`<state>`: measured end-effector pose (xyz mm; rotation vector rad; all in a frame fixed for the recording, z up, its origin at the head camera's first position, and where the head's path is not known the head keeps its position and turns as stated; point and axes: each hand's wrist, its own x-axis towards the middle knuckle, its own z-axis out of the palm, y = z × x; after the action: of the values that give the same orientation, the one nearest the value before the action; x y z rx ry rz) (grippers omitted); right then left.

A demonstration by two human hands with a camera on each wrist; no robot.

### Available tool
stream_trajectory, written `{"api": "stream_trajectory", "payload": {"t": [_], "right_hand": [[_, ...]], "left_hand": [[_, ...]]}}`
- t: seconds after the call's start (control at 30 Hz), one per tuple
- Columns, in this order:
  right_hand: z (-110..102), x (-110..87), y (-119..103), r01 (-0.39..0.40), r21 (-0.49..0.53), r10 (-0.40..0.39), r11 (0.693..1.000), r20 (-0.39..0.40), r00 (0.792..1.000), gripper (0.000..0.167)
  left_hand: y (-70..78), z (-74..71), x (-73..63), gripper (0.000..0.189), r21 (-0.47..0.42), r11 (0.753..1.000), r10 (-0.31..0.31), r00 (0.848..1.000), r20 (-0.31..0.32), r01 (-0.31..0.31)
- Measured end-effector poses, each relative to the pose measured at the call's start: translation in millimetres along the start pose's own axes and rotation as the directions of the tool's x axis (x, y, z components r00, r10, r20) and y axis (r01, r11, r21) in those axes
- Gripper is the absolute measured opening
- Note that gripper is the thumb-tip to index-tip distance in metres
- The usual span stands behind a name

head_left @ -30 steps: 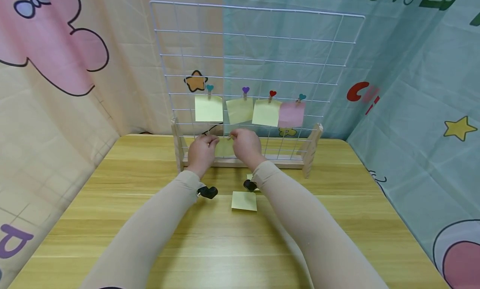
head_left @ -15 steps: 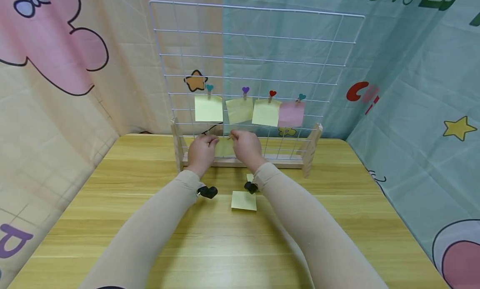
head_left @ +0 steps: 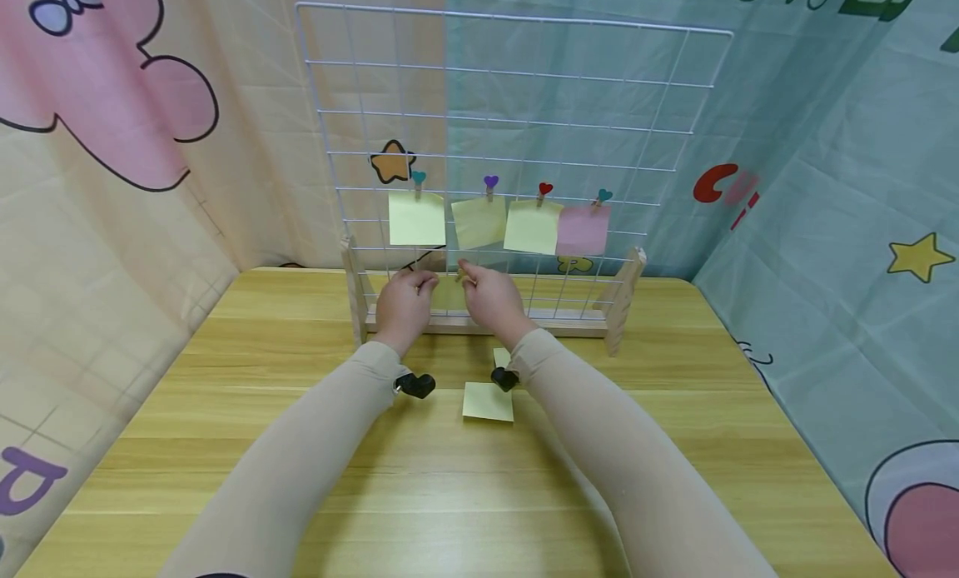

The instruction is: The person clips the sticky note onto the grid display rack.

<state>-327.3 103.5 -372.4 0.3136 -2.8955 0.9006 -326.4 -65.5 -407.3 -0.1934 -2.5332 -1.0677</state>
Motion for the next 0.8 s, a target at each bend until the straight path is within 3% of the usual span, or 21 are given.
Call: {"api": "stream_trajectory", "payload": {"t": [0.37,0.8], "right_hand": [[4.1,0.0,5.1,0.031,0.057,-0.032,0.998,0.011,0.999,0.054],[4.9,2.8,5.8,0.027,0.123,-0.029,0.992,0.02,0.999,0.054]], "left_hand": [[-1.8,1.9,-1.7,0.031,-0.026,0.999,-0.027,0.999,0.021,0.027],[-0.4,2.5,-4.2,0.031,-0.037,0.999,-0.028,1.0,0.002,0.028]]}}
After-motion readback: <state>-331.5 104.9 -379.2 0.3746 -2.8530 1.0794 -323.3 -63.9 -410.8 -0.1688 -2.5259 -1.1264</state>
